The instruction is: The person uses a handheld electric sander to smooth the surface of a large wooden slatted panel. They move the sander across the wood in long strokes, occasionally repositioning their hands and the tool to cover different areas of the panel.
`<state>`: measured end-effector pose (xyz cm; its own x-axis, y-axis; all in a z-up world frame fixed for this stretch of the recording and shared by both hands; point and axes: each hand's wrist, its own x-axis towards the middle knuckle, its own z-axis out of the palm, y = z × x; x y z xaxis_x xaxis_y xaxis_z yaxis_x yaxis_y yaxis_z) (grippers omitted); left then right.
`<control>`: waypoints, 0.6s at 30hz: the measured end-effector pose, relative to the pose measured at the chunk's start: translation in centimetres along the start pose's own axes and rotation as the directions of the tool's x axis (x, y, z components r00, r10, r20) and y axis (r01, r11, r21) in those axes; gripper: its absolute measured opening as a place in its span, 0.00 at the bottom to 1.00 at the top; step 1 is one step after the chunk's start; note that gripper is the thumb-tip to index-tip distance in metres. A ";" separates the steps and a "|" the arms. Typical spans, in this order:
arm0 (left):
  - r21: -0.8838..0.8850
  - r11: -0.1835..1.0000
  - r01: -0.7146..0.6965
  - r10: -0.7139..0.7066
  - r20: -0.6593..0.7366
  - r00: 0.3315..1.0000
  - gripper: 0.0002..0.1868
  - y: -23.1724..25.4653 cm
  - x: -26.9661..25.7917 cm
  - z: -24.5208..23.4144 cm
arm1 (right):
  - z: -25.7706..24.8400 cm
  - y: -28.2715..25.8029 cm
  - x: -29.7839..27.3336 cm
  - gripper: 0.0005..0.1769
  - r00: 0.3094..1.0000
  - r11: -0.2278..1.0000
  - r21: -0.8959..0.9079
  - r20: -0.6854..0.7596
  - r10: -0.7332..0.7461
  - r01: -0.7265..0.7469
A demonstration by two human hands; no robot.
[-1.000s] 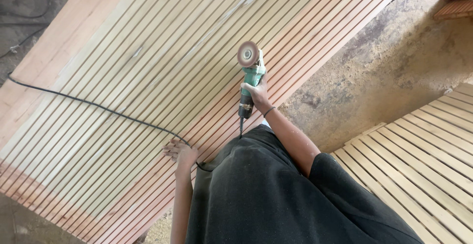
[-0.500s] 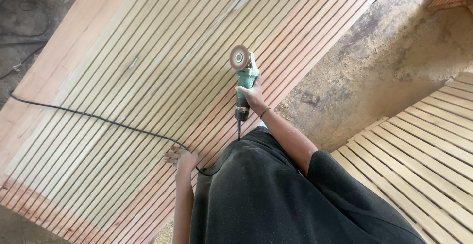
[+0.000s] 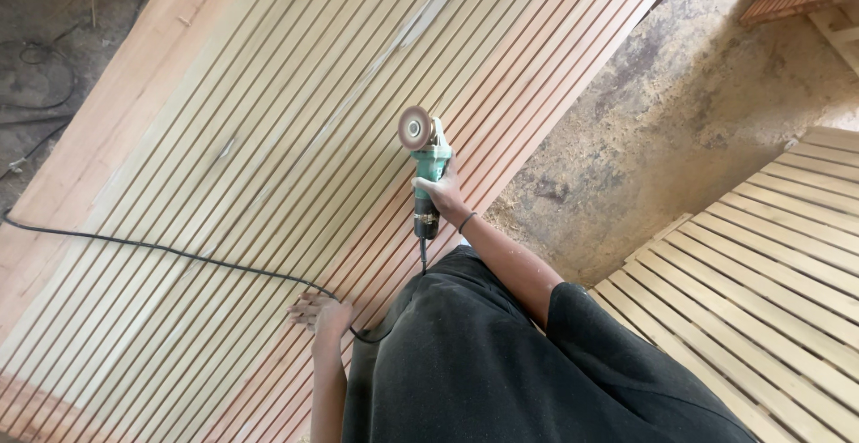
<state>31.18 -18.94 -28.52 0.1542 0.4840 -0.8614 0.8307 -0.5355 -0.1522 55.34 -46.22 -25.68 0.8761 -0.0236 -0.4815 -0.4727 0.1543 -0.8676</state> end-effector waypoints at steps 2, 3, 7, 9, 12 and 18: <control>0.011 1.000 -0.009 0.009 -0.018 1.000 0.66 -1.1 -1.6 -0.1 | 0.1 0.6 -2.1 0.48 0.999 0.999 -0.016 0.003 0.040 -0.040; 0.006 1.000 -0.014 0.014 -0.034 0.999 0.67 -0.6 -1.7 -0.3 | 0.3 0.5 -1.9 0.48 0.999 0.999 0.039 -0.016 0.036 -0.035; 0.133 0.968 0.212 -0.219 0.039 0.975 0.71 1.3 -2.6 -1.1 | 0.0 0.7 -0.2 0.48 1.000 0.996 0.094 0.012 -0.003 0.002; 0.131 0.957 0.257 -0.260 0.004 0.966 0.71 3.4 -3.1 -1.5 | -0.7 0.7 0.7 0.48 0.998 0.996 0.093 0.060 -0.010 0.004; 0.091 0.982 0.164 -0.165 0.004 0.986 0.70 4.5 -5.0 -3.6 | -1.0 1.4 -1.2 0.44 0.994 0.994 0.081 0.079 0.069 -0.075; 0.031 0.998 0.046 -0.046 -0.014 0.999 0.68 9.7 -4.7 -5.6 | -2.5 0.9 2.4 0.45 0.989 0.997 0.081 0.148 -0.003 -0.009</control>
<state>41.48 -22.54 -23.20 0.1232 0.5174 -0.8469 0.8198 -0.5340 -0.2070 56.72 -48.56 -27.94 0.8818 0.1222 -0.4555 -0.4715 0.2344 -0.8501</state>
